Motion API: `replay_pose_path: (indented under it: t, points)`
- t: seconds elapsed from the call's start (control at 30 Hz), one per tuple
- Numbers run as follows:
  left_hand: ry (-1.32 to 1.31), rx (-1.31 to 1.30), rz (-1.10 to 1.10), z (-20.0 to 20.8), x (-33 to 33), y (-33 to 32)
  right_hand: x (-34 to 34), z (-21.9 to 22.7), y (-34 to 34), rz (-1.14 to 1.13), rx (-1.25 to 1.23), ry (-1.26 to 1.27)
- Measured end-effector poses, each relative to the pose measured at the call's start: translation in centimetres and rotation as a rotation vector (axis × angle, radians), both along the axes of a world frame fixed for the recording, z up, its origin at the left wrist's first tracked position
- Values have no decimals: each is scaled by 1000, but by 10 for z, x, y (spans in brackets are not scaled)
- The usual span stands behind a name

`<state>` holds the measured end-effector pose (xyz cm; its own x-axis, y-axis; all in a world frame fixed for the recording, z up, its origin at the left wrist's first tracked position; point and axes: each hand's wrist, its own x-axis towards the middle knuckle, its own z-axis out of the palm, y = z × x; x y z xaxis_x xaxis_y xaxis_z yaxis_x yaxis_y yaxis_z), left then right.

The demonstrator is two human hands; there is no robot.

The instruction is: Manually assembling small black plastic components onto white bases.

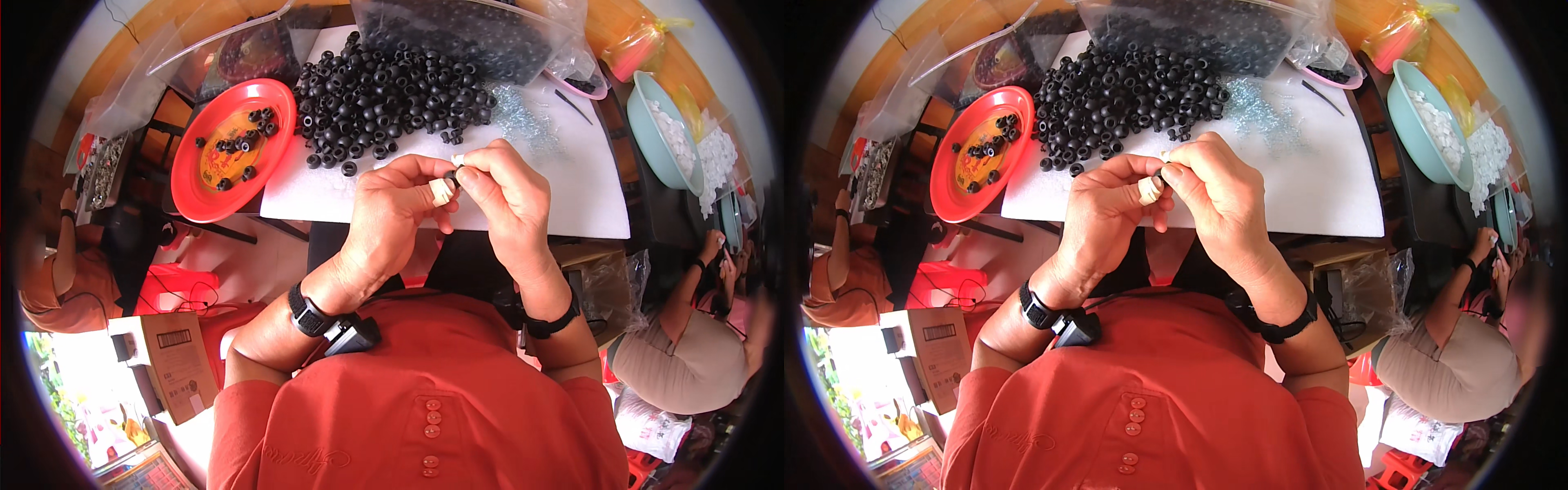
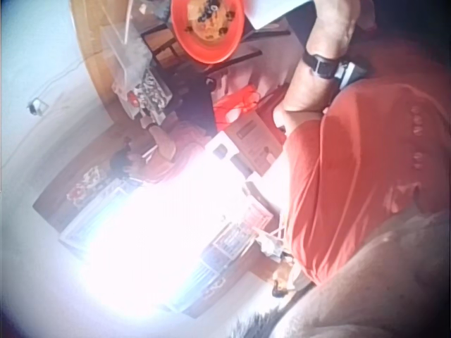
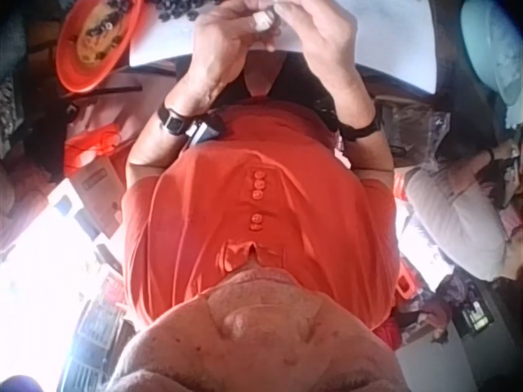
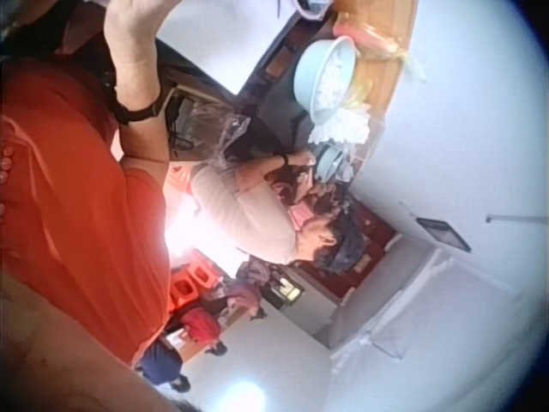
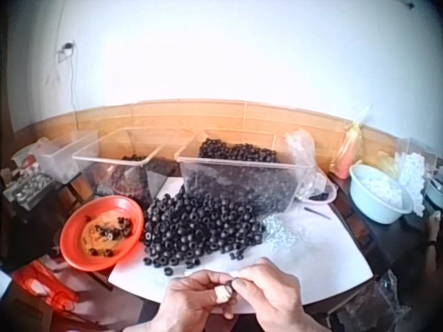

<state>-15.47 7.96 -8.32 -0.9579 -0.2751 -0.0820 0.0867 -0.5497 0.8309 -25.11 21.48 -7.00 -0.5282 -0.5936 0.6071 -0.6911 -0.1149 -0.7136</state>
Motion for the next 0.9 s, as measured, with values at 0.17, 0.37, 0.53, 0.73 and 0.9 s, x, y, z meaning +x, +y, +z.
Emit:
replay_pose_path:
  t: [0.17,0.37,0.53,0.73,0.9]
  points:
    - [6,-40,42,-1,1,4,-2,-5,2,29,37,-229]
    - [-18,-59,69,2,5,5,2,-8,0,35,-25,-348]
    - [-31,-65,64,0,6,7,2,-20,-1,8,-117,-111]
    - [-19,-39,43,-1,8,6,-1,-13,8,25,-36,-22]
    - [-11,-70,36,-2,8,5,2,-3,9,-33,46,217]
